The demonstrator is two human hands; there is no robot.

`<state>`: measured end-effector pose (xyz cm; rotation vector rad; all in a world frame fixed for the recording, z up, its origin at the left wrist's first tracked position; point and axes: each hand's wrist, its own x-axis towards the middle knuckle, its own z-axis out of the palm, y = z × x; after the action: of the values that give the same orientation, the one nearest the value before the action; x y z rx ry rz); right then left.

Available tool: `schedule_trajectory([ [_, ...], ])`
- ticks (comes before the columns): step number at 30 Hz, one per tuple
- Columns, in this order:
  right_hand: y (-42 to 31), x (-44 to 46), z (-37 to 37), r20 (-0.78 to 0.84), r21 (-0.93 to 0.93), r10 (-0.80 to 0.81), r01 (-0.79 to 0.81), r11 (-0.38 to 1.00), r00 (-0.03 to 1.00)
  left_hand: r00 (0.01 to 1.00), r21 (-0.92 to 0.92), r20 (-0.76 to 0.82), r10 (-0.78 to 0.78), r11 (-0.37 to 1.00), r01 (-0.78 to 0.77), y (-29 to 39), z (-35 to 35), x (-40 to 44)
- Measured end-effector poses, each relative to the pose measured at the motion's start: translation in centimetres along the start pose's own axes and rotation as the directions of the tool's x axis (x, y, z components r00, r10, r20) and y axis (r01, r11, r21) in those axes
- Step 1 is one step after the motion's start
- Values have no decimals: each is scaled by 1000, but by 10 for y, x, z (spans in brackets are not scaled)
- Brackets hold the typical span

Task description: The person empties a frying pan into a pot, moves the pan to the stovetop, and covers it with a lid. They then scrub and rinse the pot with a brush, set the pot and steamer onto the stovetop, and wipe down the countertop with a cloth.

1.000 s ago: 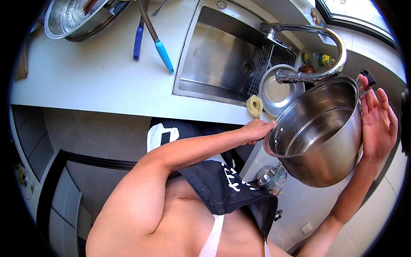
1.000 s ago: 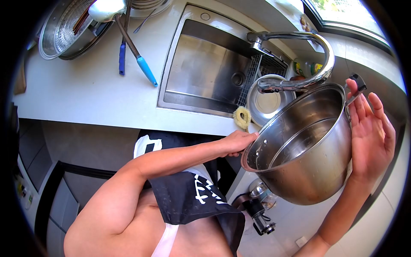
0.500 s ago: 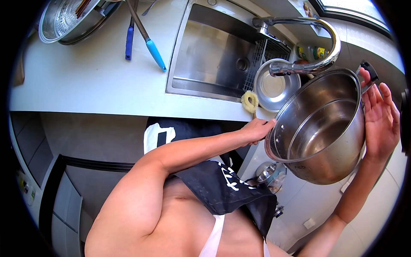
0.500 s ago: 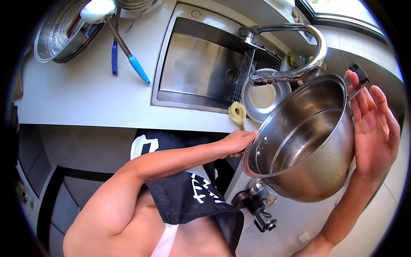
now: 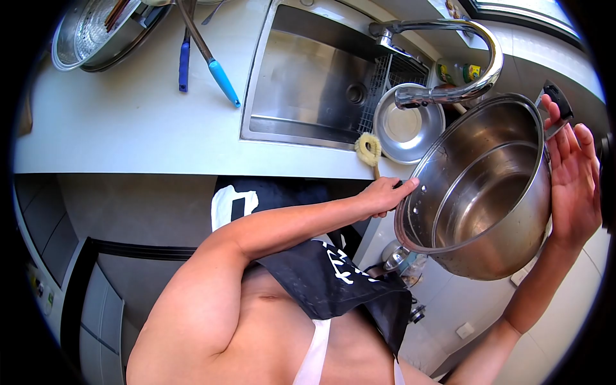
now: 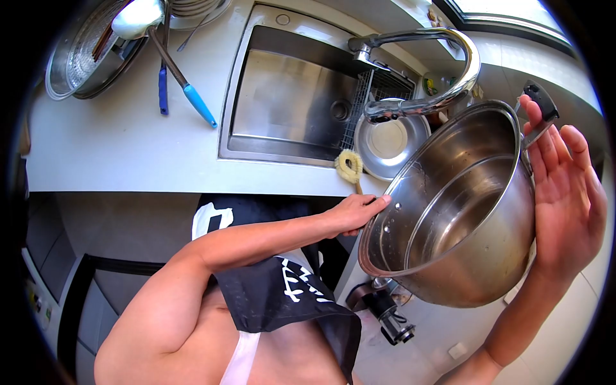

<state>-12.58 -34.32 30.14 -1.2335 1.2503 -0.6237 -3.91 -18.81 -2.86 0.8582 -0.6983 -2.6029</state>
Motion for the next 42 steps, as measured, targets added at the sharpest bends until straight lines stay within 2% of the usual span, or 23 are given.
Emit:
schedule_trajectory([
  [4, -7, -12, -3, 28, 93, 3, -5, 996, 1000, 999, -13, -2, 36, 999, -36, 3, 5, -5],
  [8, -20, -26, 0, 40, 1, 17, -17, 1000, 999, 997, 114, -42, 63, 992, -58, 11, 2, -11],
  [9, -24, -33, -1, -27, 20, 23, -23, 1000, 999, 997, 114, -37, 73, 991, -68, 8, 5, -5],
  [11, -29, -48, 2, -161, 67, 40, -30, 997, 986, 921, 360, -220, 321, 904, -229, 15, 8, -9],
  [12, -27, -54, 7, -276, -40, -17, 6, 999, 961, 964, 296, -144, 223, 939, -173, 18, 6, -12],
  [13, -26, -58, 6, -276, -41, -18, 7, 999, 961, 964, 296, -145, 224, 939, -174, 21, 6, -13],
  [17, -18, -74, -14, -151, -41, -112, 107, 993, 982, 958, 306, -144, 249, 932, -196, 24, 8, -11],
  [21, -16, -86, -15, -371, -77, -197, 181, 980, 907, 945, 327, -179, 273, 923, -205, 30, 14, -13],
  [23, -21, -83, -5, -341, -3, -199, 210, 978, 919, 954, 318, -139, 265, 924, -210, 34, 15, -17],
  [25, -19, -84, -7, -315, -52, -218, 212, 976, 924, 959, 299, -148, 244, 935, -192, 35, 18, -14],
  [27, -8, -82, -12, -147, 7, -240, 243, 970, 960, 977, 287, -116, 180, 948, -140, 29, 21, 4],
  [29, 24, -43, -2, -377, -229, -91, 2, 973, 922, 997, 275, -73, 26, 962, -5, 3, 19, 30],
  [30, 45, -33, -27, -400, -138, -9, -51, 989, 916, 999, 183, 7, -36, 983, 34, -24, 17, 52],
  [31, 61, -28, -48, -408, -50, 63, -92, 995, 911, 999, 194, 16, -30, 981, 27, -26, 19, 43],
  [32, 64, -36, -36, -529, -74, 26, -77, 994, 848, 998, 260, -61, -27, 965, 42, -26, 18, 31],
  [33, 59, -46, -20, -565, -68, -26, -16, 998, 824, 988, 310, -153, -15, 949, 63, -22, 15, 27],
  [34, 51, -56, -22, -478, -89, -84, 46, 995, 874, 981, 353, -181, 72, 936, -3, -16, 12, 28],
  [35, 39, -74, -26, -408, -98, -119, 86, 991, 905, 824, 593, -342, 452, 784, -183, -41, 15, 59],
  [37, 12, -106, -19, -452, -115, -211, 178, 977, 867, 861, 492, -275, 428, 832, -256, 22, 12, 25],
  [39, 2, -143, -13, -445, -201, -409, 356, 913, 796, 767, 469, -309, 563, 791, -392, 34, 26, 18],
  [40, 8, -157, -12, -450, -292, -507, 415, 861, 735, 778, 458, -281, 562, 791, -406, 31, 31, 13],
  [41, 19, -155, -13, -322, -226, -506, 454, 862, 800, 769, 468, -319, 553, 798, -380, 10, 37, 28],
  [42, 28, -136, -11, -396, -165, -352, 311, 936, 848, 846, 466, -317, 429, 847, -255, -1, 36, 41],
])
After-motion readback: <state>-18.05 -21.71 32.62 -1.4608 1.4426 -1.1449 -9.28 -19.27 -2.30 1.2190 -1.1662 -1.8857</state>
